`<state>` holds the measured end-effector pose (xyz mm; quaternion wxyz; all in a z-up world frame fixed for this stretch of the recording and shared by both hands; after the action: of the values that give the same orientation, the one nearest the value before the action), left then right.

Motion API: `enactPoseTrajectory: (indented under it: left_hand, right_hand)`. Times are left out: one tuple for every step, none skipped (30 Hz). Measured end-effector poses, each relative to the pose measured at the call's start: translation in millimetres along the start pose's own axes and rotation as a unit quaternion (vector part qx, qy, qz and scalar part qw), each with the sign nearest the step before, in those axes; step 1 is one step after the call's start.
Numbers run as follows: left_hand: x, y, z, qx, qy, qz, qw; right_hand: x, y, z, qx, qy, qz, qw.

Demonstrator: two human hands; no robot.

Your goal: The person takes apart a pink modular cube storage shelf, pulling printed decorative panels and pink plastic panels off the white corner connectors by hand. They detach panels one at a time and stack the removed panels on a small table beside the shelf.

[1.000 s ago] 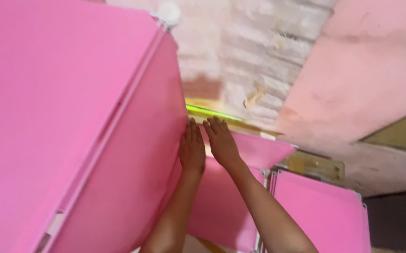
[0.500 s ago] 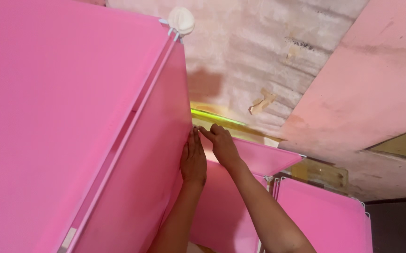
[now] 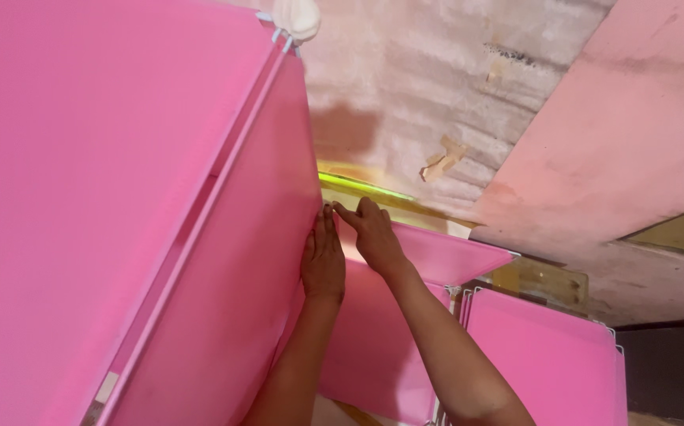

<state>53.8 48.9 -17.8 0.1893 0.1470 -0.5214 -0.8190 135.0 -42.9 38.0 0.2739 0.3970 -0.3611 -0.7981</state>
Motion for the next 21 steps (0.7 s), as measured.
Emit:
enactPoseTrajectory:
  left_hand:
    - [0, -1, 0, -0.003, 0.008, -0.031, 0.999]
    - [1, -1, 0, -0.006, 0.016, -0.061, 0.998]
    - [2, -1, 1, -0.008, 0.025, -0.093, 0.995]
    - [2, -1, 4, -0.002, 0.025, -0.084, 0.996]
    - [1, 0, 2, 0.006, 0.021, -0.074, 0.997]
    - [0, 1, 1, 0.015, 0.018, -0.065, 0.998]
    - [1, 4, 1, 0.023, 0.010, -0.046, 0.999]
    - [3, 7, 2, 0.031, 0.002, -0.027, 0.999]
    - [2, 10, 4, 0.038, -0.004, -0.010, 0.999]
    - [2, 15, 5, 0.056, -0.004, -0.018, 0.998]
    - [3, 19, 7, 0.073, -0.003, -0.024, 0.997]
    - [5, 22, 8, 0.089, -0.002, -0.030, 0.996]
    - [9, 26, 9, 0.171, 0.004, -0.065, 0.983]
    - [14, 30, 9, 0.251, 0.011, -0.099, 0.963]
    - [19, 33, 7, 0.332, 0.015, -0.131, 0.934]
    - [24, 34, 5, 0.423, 0.002, -0.123, 0.898]
    - [33, 36, 5, 0.509, -0.010, -0.113, 0.853]
    - [40, 37, 5, 0.591, -0.021, -0.101, 0.800]
    - [43, 36, 3, 0.599, -0.012, -0.089, 0.796]
    - [46, 35, 3, 0.607, -0.003, -0.076, 0.791]
    - [46, 35, 5, 0.615, 0.006, -0.066, 0.786]
  right_hand:
    - [1, 3, 1, 0.000, -0.002, 0.004, 1.000]
    - [2, 7, 2, 0.028, 0.006, 0.001, 1.000]
    - [2, 13, 3, 0.057, 0.015, -0.003, 0.998]
    - [2, 19, 3, 0.086, 0.024, -0.007, 0.996]
    - [5, 25, 1, 0.076, 0.014, 0.003, 0.997]
    - [8, 30, -3, 0.066, 0.005, 0.014, 0.998]
    - [13, 37, -5, 0.055, -0.006, 0.023, 0.998]
    - [18, 43, -6, 0.055, -0.011, 0.028, 0.998]
    - [20, 47, -7, 0.056, -0.014, 0.031, 0.998]
    - [23, 51, -7, 0.056, -0.017, 0.035, 0.998]
    - [27, 53, -5, 0.039, 0.001, 0.014, 0.999]
    - [31, 54, -1, 0.023, 0.020, -0.007, 1.000]
    - [36, 56, 2, 0.006, 0.037, -0.029, 0.999]
    - [41, 57, 4, 0.016, 0.004, -0.009, 1.000]
    - [49, 57, 5, 0.027, -0.030, 0.011, 0.999]
    - [55, 58, 6, 0.038, -0.064, 0.031, 0.997]
    - [60, 60, 11, 0.061, -0.053, 0.017, 0.997]
    - [64, 62, 14, 0.083, -0.042, 0.003, 0.996]
    - [68, 62, 15, 0.106, -0.030, -0.012, 0.994]
    - [74, 62, 15, 0.093, -0.024, -0.028, 0.995]
    - [77, 62, 16, 0.080, -0.017, -0.047, 0.996]
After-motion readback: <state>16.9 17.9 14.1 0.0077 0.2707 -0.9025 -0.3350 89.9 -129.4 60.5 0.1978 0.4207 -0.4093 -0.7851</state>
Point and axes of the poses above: each hand's wrist, its own x-axis away from the middle knuckle, its own y-axis out of the back of the hand, z = x × y, the point moved 2 cm from there along -x, towards the middle knuckle, and after that the axes turned 7 degrees about y, right-handed, at the moved point
